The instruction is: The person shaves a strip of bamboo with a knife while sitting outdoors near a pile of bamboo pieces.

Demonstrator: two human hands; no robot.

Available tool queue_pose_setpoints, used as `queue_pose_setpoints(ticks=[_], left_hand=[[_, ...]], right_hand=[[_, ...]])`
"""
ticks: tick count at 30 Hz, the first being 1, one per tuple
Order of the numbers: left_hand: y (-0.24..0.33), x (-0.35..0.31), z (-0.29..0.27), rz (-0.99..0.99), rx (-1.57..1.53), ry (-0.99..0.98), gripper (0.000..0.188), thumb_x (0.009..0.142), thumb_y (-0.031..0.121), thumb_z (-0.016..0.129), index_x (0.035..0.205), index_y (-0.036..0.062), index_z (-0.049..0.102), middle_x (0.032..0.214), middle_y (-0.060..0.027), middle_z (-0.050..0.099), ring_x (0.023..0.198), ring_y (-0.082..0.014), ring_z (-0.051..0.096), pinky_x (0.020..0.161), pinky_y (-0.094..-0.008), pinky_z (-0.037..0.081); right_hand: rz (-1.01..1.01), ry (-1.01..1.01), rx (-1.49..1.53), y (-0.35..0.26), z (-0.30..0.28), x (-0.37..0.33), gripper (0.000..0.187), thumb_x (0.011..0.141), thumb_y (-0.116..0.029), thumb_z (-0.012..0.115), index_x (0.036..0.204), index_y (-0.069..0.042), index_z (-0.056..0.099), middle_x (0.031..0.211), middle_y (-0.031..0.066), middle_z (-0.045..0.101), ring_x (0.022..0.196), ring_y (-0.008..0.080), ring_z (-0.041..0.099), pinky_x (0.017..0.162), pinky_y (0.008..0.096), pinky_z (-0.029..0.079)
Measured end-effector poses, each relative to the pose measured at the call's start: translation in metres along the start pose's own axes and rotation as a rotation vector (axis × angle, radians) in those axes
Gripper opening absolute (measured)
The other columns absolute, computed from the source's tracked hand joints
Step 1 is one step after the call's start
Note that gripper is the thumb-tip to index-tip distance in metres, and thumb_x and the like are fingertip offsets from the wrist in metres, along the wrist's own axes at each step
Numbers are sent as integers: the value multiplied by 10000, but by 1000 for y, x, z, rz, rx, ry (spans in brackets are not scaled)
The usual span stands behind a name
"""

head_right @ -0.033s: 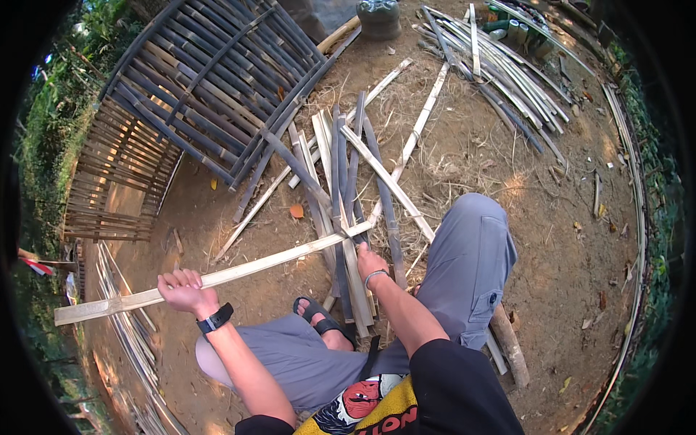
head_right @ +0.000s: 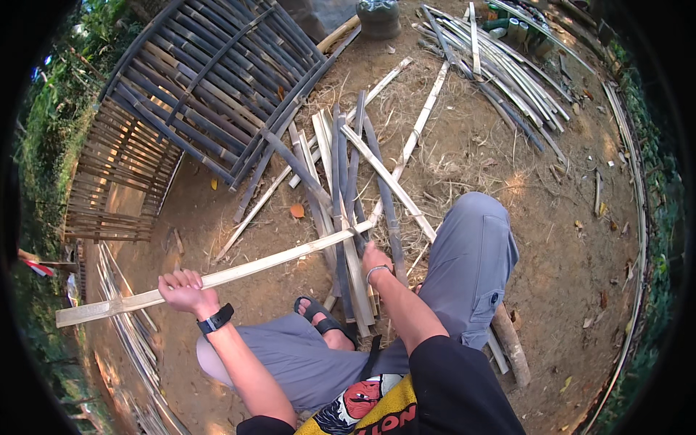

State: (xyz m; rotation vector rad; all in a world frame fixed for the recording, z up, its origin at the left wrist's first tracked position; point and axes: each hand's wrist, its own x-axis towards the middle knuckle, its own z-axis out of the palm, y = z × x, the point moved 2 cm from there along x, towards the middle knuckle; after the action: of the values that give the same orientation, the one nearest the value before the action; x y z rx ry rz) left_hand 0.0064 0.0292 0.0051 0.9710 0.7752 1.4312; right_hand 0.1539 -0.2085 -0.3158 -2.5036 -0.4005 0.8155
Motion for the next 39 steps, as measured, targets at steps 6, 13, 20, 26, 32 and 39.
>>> queue_pose_setpoints(ticks=[6,13,20,26,32,39], left_hand=[[-1,1,1,12,-7,-5,389,952,251,340,587,159,238,470,20,211,371,-94,182,365,-253,166],[-4,1,4,-13,-42,17,389,954,252,333,588,161,236,471,21,206,371,-90,175,359,-250,159],[-8,0,5,-47,-54,30,393,955,262,333,588,162,232,472,23,207,371,-89,174,360,-252,156],[-5,6,-1,-2,-43,-25,394,959,263,327,590,163,231,474,24,208,372,-90,180,359,-253,153],[-1,3,2,15,-24,-33,402,976,267,315,596,166,228,467,32,198,374,-87,157,373,-247,152],[-6,-5,20,-7,-26,-39,406,967,252,314,581,160,232,474,25,200,381,-90,165,364,-245,152]], right_hand=[[-3,-38,-38,-5,13,-1,292,955,-175,268,1027,9,482,1011,288,626,919,413,632,795,477,511],[76,-1,-24,4,7,14,298,959,-191,277,1053,0,485,1000,273,634,920,405,636,797,479,508],[11,64,-187,37,12,36,185,917,-98,382,1050,5,460,924,257,658,862,352,672,762,438,538],[95,25,-78,15,11,34,249,931,-136,387,1089,-2,524,1021,213,658,922,330,667,787,423,540],[114,-30,-155,32,12,35,303,954,-192,354,1129,10,496,1016,204,662,989,325,644,806,413,532],[163,-8,-18,56,15,44,306,942,-176,316,1105,15,491,1018,291,626,985,391,624,859,462,492]])
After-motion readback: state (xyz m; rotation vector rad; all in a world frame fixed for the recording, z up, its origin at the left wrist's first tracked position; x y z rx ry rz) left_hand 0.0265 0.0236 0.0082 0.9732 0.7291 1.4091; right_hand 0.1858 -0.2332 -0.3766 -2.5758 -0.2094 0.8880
